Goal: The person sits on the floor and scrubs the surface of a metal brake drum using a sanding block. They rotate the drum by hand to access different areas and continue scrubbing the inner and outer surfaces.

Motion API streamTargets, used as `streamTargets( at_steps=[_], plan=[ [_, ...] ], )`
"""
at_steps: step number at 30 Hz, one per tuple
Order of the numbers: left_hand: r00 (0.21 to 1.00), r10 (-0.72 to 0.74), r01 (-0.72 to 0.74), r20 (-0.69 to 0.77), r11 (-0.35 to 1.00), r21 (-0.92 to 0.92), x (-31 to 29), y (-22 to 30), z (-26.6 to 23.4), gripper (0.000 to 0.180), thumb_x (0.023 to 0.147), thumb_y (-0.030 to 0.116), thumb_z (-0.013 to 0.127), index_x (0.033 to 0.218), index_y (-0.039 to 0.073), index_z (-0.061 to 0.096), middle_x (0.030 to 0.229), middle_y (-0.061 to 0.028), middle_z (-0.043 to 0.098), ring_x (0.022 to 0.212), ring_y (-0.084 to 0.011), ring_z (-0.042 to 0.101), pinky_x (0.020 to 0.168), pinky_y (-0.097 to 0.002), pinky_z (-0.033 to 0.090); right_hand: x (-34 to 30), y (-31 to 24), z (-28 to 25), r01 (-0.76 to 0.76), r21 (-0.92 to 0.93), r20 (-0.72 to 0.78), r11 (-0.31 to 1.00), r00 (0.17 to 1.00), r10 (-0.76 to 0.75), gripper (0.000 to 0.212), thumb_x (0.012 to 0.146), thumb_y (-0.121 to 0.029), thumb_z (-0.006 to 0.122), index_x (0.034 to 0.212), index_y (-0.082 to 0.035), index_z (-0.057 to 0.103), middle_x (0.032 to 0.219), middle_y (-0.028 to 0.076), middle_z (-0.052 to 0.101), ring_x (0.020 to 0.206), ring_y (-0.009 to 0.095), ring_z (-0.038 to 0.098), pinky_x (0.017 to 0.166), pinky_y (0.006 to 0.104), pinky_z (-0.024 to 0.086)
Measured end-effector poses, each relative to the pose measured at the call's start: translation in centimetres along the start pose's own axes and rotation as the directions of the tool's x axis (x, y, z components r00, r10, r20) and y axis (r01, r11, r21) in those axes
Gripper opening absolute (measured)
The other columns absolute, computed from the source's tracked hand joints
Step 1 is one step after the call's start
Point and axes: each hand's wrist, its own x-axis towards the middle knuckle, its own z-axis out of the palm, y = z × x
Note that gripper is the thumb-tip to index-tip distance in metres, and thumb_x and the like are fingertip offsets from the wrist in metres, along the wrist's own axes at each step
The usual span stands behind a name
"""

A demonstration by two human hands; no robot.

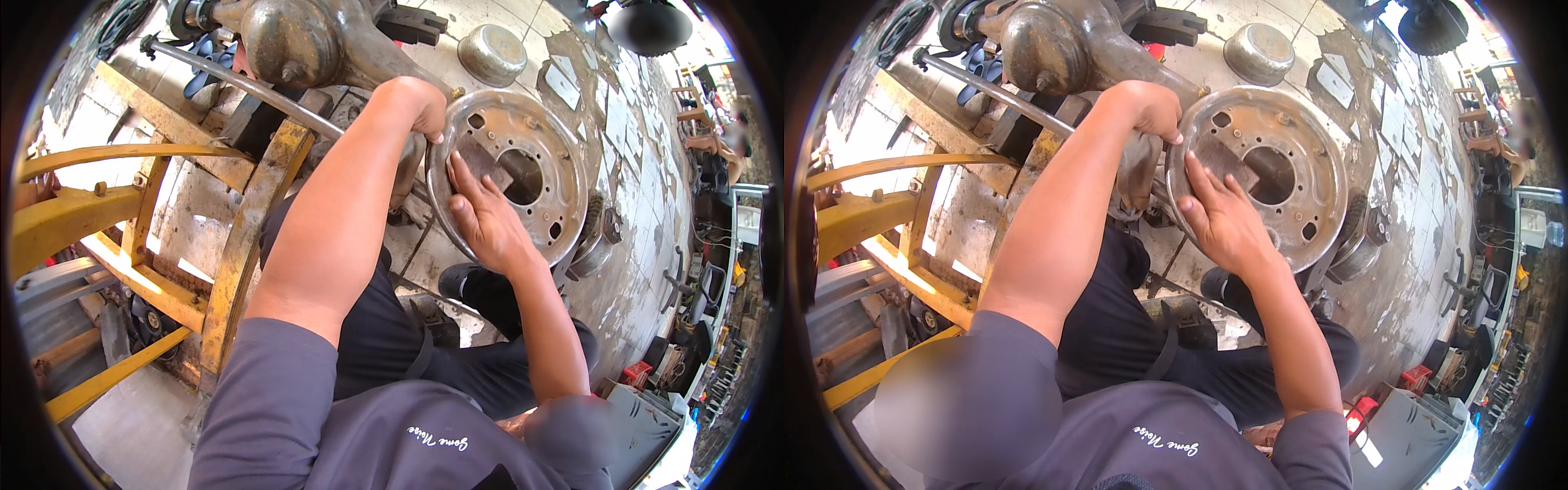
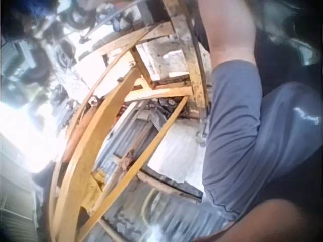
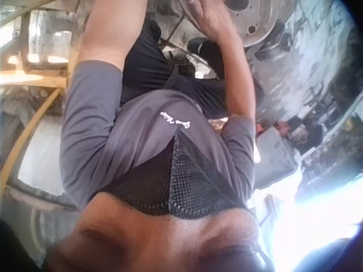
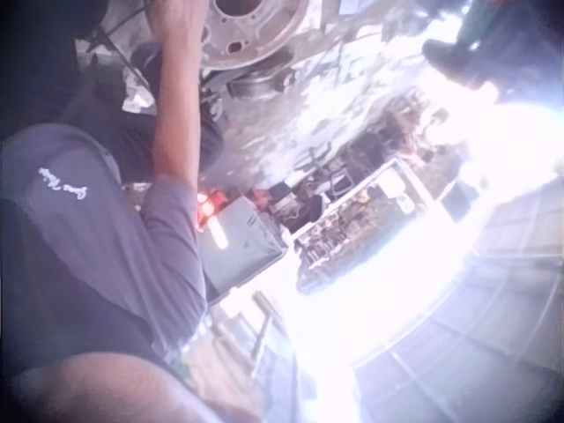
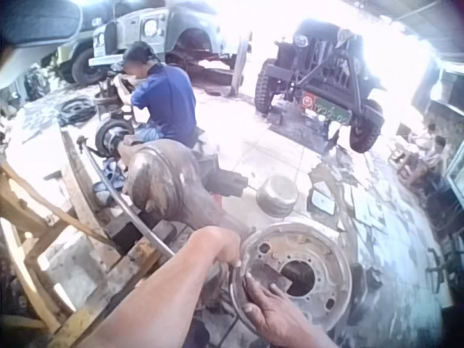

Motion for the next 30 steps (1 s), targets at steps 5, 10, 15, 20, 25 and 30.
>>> streamTargets(
  at_steps=[5,10,15,20,25,30],
  plan=[
    [1.000,0.012,-0.013,0.016,0.999,0.044,-0.6,1.1,-0.6,0.044,0.092,0.039,0.071,0.123,0.009,0.072,0.124,-0.0145,0.071,0.114,-0.0324,0.067,0.096,-0.0433,0.051,1.2,0.3,0.3,-0.002,-0.025,-0.080,1.000,0.997,0.000,0.070,0.109,-0.049,0.033,0.161,-0.004,0.022,0.149,0.025,0.050,0.144,0.039,0.041,0.123,0.0499,0.025],
    [1.000,0.017,-0.017,-0.019,1.000,-0.013,-0.4,0.5,0.2,0.043,0.092,0.040,0.071,0.123,0.010,0.073,0.125,-0.0132,0.071,0.115,-0.0317,0.066,0.098,-0.0431,0.050,-0.8,-0.1,-0.3,0.003,0.070,-0.004,0.998,1.000,-0.003,0.069,0.109,-0.050,0.030,0.161,-0.005,0.022,0.146,0.023,0.054,0.143,0.040,0.042,0.123,0.0503,0.024],
    [0.999,-0.014,0.014,0.051,1.000,0.002,0.1,0.1,-0.3,0.050,0.092,0.039,0.072,0.132,0.009,0.067,0.135,-0.0152,0.065,0.122,-0.0326,0.063,0.101,-0.0442,0.050,0.0,-1.2,-2.3,-0.082,0.222,-0.028,0.972,0.996,0.090,0.067,0.109,-0.049,0.035,0.158,-0.002,0.031,0.151,0.022,0.049,0.144,0.039,0.041,0.122,0.0487,0.027],
    [0.995,-0.027,0.030,0.098,0.999,-0.025,0.3,0.4,-0.6,0.055,0.093,0.040,0.071,0.137,0.006,0.063,0.140,-0.0173,0.062,0.126,-0.0337,0.062,0.103,-0.0443,0.050,1.6,1.2,1.9,-0.064,-0.309,-0.190,0.949,0.982,0.004,0.065,0.108,-0.049,0.036,0.150,0.000,0.045,0.156,0.021,0.045,0.148,0.038,0.035,0.122,0.0502,0.026],
    [0.995,-0.032,0.036,0.089,0.998,-0.051,0.1,0.0,-0.5,0.056,0.094,0.040,0.070,0.138,0.006,0.063,0.139,-0.0176,0.063,0.125,-0.0341,0.062,0.103,-0.0446,0.051,0.7,0.3,1.1,-0.041,-0.353,-0.074,0.935,0.997,0.016,0.069,0.107,-0.054,0.034,0.149,0.000,0.048,0.159,0.020,0.041,0.150,0.037,0.033,0.123,0.0510,0.024],
    [0.996,-0.030,0.031,0.080,0.999,-0.011,0.0,0.4,-0.5,0.057,0.094,0.040,0.070,0.138,0.005,0.062,0.139,-0.0179,0.063,0.125,-0.0336,0.063,0.102,-0.0452,0.051,0.2,0.2,0.4,-0.048,-0.303,-0.035,0.952,0.999,0.039,0.068,0.107,-0.054,0.035,0.149,-0.002,0.049,0.160,0.018,0.040,0.152,0.035,0.030,0.124,0.0512,0.022]
  ],
)
